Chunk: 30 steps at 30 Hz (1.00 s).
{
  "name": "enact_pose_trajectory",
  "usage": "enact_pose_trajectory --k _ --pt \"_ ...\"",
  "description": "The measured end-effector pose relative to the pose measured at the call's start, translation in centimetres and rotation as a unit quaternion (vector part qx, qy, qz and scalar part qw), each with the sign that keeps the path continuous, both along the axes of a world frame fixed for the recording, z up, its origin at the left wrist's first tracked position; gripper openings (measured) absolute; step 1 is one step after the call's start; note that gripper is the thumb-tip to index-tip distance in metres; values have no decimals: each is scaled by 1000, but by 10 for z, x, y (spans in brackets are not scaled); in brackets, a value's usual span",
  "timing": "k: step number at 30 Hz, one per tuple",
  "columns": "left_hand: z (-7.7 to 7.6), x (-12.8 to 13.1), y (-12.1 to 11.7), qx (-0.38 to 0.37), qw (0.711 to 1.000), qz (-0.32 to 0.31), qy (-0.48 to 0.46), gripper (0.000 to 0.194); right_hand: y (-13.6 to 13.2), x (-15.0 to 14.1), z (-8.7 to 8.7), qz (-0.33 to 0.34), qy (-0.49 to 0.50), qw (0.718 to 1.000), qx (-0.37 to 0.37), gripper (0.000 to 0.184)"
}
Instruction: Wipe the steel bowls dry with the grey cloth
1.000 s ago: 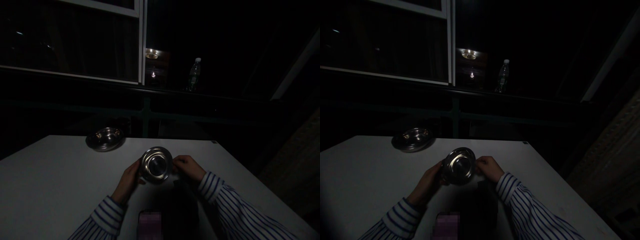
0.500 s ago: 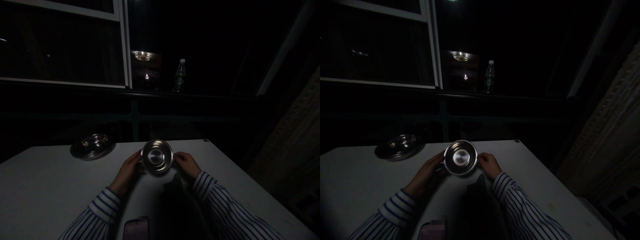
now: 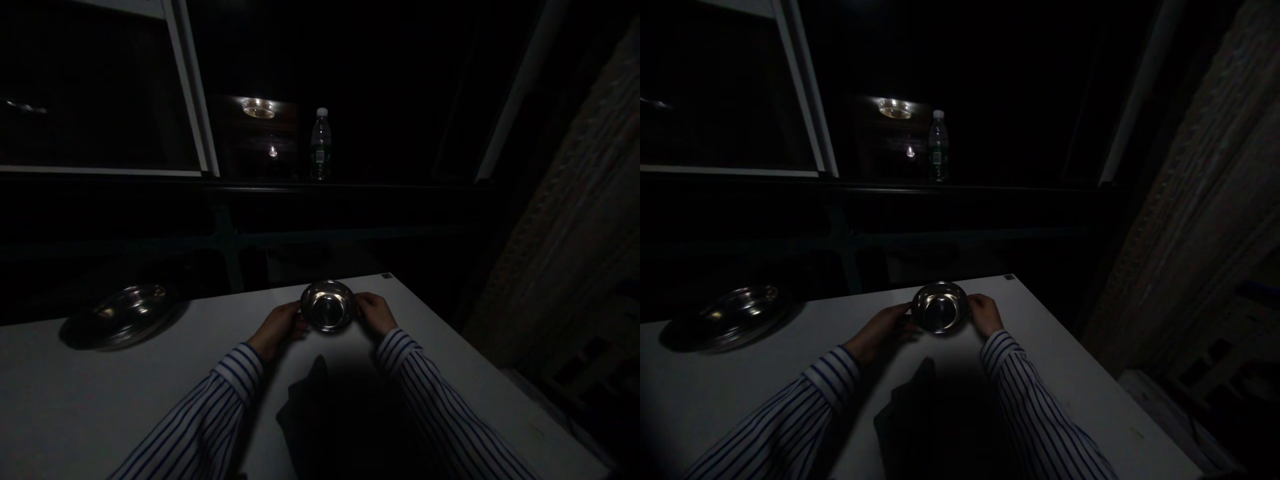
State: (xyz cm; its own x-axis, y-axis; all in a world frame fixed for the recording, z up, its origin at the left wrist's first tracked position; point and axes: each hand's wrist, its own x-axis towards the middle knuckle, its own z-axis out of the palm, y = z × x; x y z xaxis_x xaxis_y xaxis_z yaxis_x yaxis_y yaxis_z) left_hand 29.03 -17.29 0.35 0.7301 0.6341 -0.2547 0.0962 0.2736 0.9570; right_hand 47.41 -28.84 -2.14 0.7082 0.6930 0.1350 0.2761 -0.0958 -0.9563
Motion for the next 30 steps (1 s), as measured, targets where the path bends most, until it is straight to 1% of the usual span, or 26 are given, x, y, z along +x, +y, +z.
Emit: enact_pose_trajectory --k 7,14,23,30 --pt "-12 37 7 20 999 -6 26 23 8 28 -11 -7 -3 1000 11 33" --pt "-27 63 17 42 998 -5 43 20 21 49 -27 -11 -16 1000 4 35" --pt "-37 80 24 41 998 -4 55 23 25 62 -43 -27 -11 1000 -10 37" --pt "-39 82 23 38 998 -16 52 23 22 63 -42 -27 3 999 -20 34"
